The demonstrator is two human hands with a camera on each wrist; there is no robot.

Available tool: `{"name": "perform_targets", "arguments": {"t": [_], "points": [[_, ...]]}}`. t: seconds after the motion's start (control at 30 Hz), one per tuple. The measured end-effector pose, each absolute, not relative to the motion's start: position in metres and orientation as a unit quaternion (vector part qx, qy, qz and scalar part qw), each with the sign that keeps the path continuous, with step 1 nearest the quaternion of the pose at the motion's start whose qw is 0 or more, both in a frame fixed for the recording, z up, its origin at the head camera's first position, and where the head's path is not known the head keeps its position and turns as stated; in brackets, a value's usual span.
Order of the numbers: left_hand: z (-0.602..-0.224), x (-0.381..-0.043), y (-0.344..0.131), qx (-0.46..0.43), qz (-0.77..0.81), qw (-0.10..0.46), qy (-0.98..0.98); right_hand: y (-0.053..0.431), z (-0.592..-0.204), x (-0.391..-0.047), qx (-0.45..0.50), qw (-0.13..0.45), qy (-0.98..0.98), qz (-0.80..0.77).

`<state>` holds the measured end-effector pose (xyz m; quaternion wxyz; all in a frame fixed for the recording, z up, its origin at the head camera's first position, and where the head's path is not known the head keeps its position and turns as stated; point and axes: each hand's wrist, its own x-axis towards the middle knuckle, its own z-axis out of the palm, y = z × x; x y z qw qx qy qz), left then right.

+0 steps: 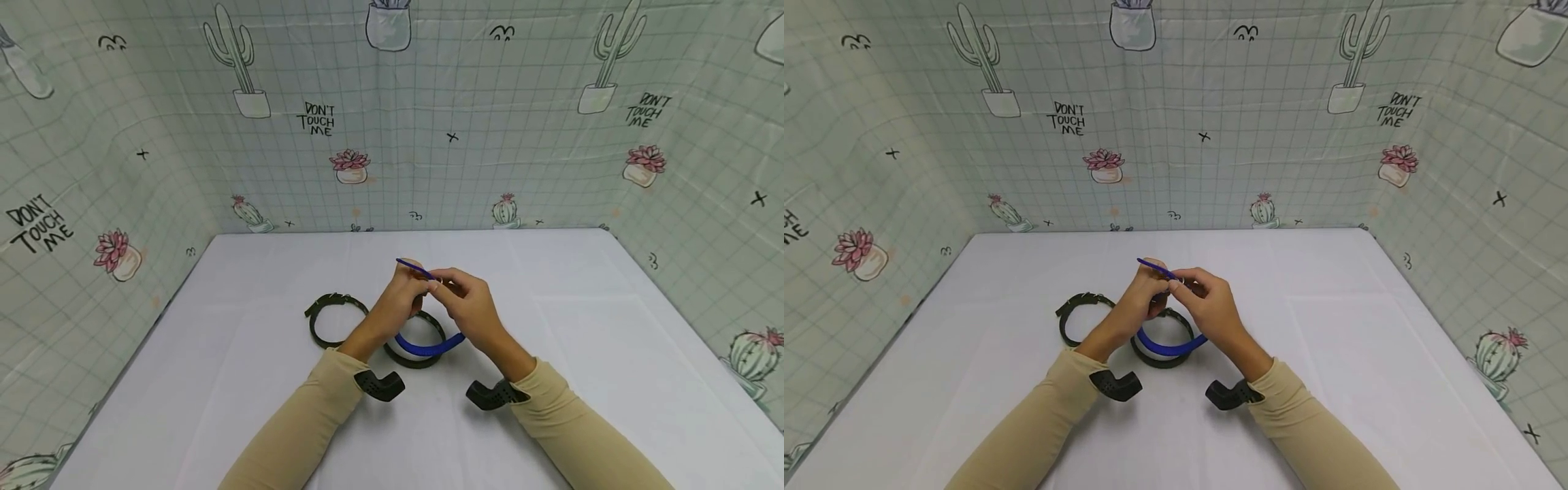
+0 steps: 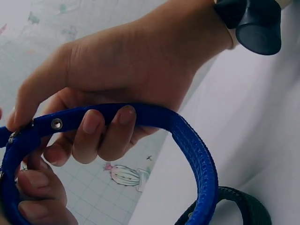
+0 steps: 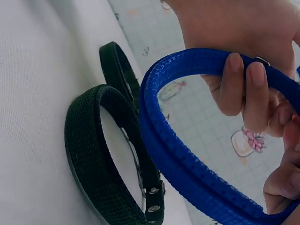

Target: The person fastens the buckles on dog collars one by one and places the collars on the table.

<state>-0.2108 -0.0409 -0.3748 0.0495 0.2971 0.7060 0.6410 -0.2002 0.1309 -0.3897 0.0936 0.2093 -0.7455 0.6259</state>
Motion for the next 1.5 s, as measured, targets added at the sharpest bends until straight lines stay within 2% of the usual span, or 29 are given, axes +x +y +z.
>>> {"name": "perform_targets", "arguments": {"t": [0.23, 0.6, 0.77, 1.17, 1.5], "points": [[-0.372, -0.211, -0.045, 0.262, 0.601, 0.077, 0.751, 0.131, -0.391, -0.202, 0.17, 0.108, -0.721, 0.663], [-0.381, -0.209, -0.041, 0.237, 0.593, 0.029, 0.769, 0.129, -0.393, -0.206, 0.121, 0.087, -0.646, 0.748], [-0.377, -0.208, -0.04, 0.233, 0.563, 0.022, 0.793, 0.129, -0.389, -0.208, 0.126, 0.08, -0.622, 0.769], [-0.37, -0.211, -0.044, 0.22, 0.521, 0.049, 0.823, 0.135, -0.383, -0.208, 0.151, 0.044, -0.575, 0.803], [-0.377, -0.21, -0.043, 0.221, 0.582, 0.016, 0.782, 0.141, -0.384, -0.212, 0.136, 0.033, -0.551, 0.822]]}}
